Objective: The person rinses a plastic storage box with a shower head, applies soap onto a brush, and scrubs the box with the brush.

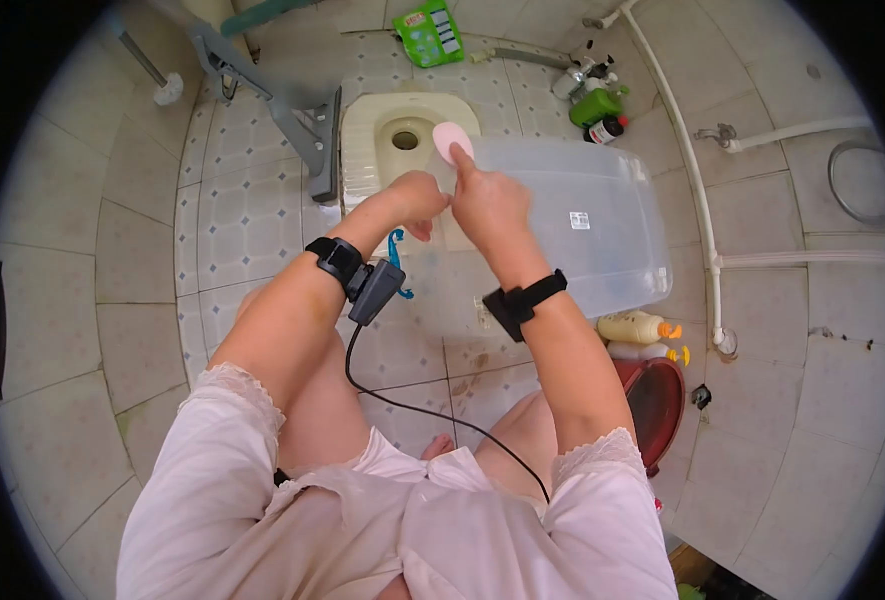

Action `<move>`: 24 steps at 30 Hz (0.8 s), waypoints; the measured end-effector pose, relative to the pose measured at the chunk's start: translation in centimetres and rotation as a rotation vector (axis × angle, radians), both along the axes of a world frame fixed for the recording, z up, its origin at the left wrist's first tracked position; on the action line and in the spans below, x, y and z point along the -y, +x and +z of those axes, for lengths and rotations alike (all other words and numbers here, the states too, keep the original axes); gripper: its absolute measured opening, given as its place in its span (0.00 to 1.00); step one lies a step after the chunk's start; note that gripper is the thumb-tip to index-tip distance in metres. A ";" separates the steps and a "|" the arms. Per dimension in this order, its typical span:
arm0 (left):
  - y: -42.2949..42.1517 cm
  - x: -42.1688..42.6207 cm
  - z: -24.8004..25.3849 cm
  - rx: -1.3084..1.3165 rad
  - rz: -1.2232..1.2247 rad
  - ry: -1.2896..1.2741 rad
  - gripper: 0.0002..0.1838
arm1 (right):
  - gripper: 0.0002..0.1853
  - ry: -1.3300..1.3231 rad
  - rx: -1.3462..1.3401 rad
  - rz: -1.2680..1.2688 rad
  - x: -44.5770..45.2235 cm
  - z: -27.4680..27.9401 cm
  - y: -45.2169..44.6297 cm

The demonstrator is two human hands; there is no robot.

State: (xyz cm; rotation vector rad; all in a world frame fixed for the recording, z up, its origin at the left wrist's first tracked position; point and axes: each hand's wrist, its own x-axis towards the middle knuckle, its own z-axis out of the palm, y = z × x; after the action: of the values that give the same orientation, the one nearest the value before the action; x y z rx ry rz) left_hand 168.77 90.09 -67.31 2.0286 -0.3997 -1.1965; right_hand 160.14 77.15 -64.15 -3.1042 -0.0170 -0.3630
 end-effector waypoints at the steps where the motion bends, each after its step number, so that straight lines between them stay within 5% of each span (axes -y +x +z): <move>1: 0.2 0.1 -0.1 -0.003 -0.002 -0.001 0.29 | 0.23 -0.022 -0.016 -0.010 -0.3 0.1 -0.3; 9: 0.0 0.5 -0.1 -0.048 -0.081 -0.013 0.29 | 0.22 0.035 -0.021 -0.172 5.1 0.2 -1.4; 15: -0.5 0.2 -0.1 0.079 -0.188 -0.024 0.26 | 0.22 0.067 -0.068 -0.043 1.3 0.8 -2.1; 18: 0.3 0.3 -1.0 -0.026 -0.028 -0.025 0.25 | 0.22 0.095 -0.076 -0.038 4.0 1.1 -3.8; 21: 0.9 1.3 -3.9 0.107 -0.262 -0.066 0.25 | 0.22 0.053 -0.147 -0.116 5.2 1.7 -5.1; 24: 0.2 0.5 -1.4 0.170 -0.295 -0.015 0.23 | 0.22 0.110 -0.028 -0.046 1.9 2.5 -2.0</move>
State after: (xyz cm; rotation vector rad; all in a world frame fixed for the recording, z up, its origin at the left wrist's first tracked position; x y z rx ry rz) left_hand 169.00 89.55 -68.66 2.1170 -0.8122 -1.1895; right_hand 158.17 75.21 -61.68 -3.0044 0.0721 -0.3102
